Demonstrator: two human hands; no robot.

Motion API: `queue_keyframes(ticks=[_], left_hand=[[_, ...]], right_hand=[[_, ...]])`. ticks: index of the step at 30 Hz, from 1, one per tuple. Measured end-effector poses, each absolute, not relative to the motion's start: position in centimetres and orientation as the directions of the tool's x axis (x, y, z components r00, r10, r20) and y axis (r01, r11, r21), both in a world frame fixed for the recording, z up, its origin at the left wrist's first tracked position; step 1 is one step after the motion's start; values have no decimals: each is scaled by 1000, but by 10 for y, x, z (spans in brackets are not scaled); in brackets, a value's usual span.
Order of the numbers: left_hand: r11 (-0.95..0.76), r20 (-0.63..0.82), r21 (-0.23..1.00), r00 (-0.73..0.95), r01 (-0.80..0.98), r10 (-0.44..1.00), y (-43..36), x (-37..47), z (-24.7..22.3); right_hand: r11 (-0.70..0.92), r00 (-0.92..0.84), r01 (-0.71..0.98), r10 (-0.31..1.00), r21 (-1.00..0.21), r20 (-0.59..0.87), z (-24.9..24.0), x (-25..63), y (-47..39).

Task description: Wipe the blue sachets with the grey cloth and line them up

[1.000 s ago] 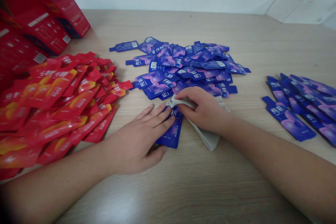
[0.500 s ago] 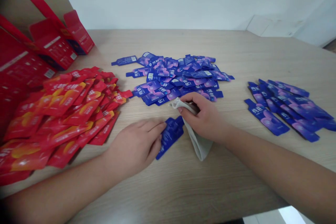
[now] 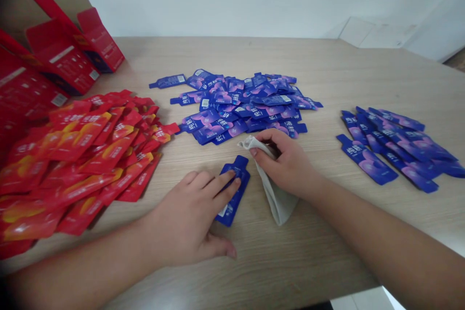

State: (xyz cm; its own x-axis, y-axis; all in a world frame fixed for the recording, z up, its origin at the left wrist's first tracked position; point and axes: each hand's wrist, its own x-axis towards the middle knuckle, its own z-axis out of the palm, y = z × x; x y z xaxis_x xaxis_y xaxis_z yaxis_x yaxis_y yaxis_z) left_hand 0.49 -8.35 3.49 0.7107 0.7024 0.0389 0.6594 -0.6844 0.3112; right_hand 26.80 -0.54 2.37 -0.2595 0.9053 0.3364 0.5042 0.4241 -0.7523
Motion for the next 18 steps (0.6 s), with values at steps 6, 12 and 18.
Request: queue_keyframes(ticks=[6,12,18], left_hand=[[-633,32,382,675,673,737,-70,-3,25],[-573,6,437,635,693,773,-66,-1,23],[-567,9,441,628,696,778,-67,2,26]], right_hand=[[477,-351,493,874,-727,335,29,266,-18],[609,-754,393,642,-689,138,50,244,-50],[679,-806,440,587,-587,74,44,233,-42]])
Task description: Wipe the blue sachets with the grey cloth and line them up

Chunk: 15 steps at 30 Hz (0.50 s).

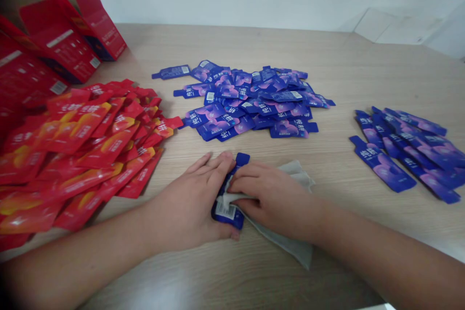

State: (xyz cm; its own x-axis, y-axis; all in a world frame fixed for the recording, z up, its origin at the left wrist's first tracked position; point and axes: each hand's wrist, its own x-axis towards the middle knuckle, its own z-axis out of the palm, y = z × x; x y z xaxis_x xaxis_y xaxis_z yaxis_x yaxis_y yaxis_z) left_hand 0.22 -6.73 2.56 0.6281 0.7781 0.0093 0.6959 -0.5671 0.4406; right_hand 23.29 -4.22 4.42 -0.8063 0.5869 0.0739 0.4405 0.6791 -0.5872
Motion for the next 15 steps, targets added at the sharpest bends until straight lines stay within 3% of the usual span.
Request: queue_keyframes(ticks=[8,12,15], left_hand=[[-562,-44,470,653,681,756,-64,-4,32],[-561,-33,496,660,663,751,-61,-7,33],[-538,-10,518,633,665,774,-61,-5,31]], right_hand=[[677,-652,619,726,-399,220,24,245,-14],[666,-578,586,742,-460,339,28,249,-18],[705,-668,464,676,-536,311,40,244,-34]])
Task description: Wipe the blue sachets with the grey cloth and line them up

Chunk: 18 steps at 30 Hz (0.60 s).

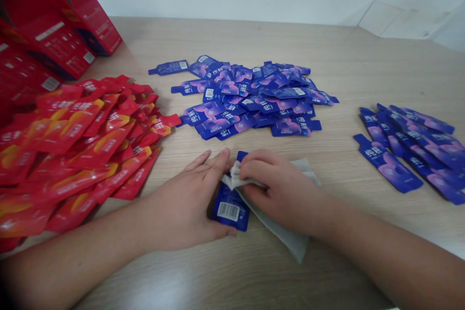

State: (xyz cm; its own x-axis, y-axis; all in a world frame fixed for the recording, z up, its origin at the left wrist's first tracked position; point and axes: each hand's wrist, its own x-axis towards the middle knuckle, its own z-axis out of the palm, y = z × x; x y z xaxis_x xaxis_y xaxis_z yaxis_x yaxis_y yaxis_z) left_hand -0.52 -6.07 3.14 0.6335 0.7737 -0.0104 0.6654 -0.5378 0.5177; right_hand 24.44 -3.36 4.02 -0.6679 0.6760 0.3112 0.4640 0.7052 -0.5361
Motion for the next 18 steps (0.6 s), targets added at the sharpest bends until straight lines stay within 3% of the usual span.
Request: queue_keyframes(ticks=[7,14,18], left_hand=[[-502,-22,503,591,703,806,-64,0,28],[-502,-39,489,593,713,804,-68,2,27],[-504,-30,500,596,704,803,-67,1,29]], right_hand=[[709,-864,402,504,-580,17,62,238,-52],[771,-876,371,476,-518,80,51,239,-46],[789,-846,448,526,-421,87,44,240,-34]])
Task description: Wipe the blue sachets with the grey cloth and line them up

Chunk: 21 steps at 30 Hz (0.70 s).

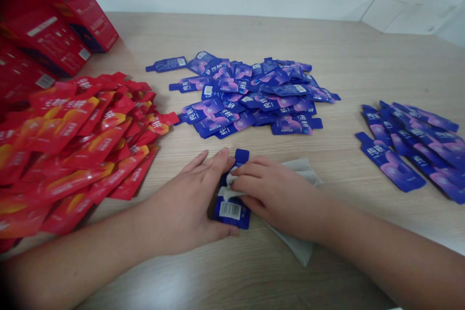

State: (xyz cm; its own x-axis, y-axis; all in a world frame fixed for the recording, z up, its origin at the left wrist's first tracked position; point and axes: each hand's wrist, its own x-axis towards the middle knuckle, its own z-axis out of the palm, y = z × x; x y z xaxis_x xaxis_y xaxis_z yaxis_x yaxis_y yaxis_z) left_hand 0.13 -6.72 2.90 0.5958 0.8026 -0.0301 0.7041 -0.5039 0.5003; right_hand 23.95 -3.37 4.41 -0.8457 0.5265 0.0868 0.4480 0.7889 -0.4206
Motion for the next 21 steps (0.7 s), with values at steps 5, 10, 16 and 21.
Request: queue_keyframes(ticks=[5,10,16,21], left_hand=[[-507,-22,506,598,698,801,-66,0,30],[-519,-35,495,612,697,790,-66,0,31],[-546,-20,471,627,693,779,-66,-2,29],[-566,6,461,635,684,772,-66,-3,27]], right_hand=[[650,-654,647,742,-400,148,33,247,-21],[670,-616,589,734,-453,285,40,252,-34],[833,-832,418,511,-363,215,51,242,-54],[913,-912,348,382,-213,150,51,237,-58]])
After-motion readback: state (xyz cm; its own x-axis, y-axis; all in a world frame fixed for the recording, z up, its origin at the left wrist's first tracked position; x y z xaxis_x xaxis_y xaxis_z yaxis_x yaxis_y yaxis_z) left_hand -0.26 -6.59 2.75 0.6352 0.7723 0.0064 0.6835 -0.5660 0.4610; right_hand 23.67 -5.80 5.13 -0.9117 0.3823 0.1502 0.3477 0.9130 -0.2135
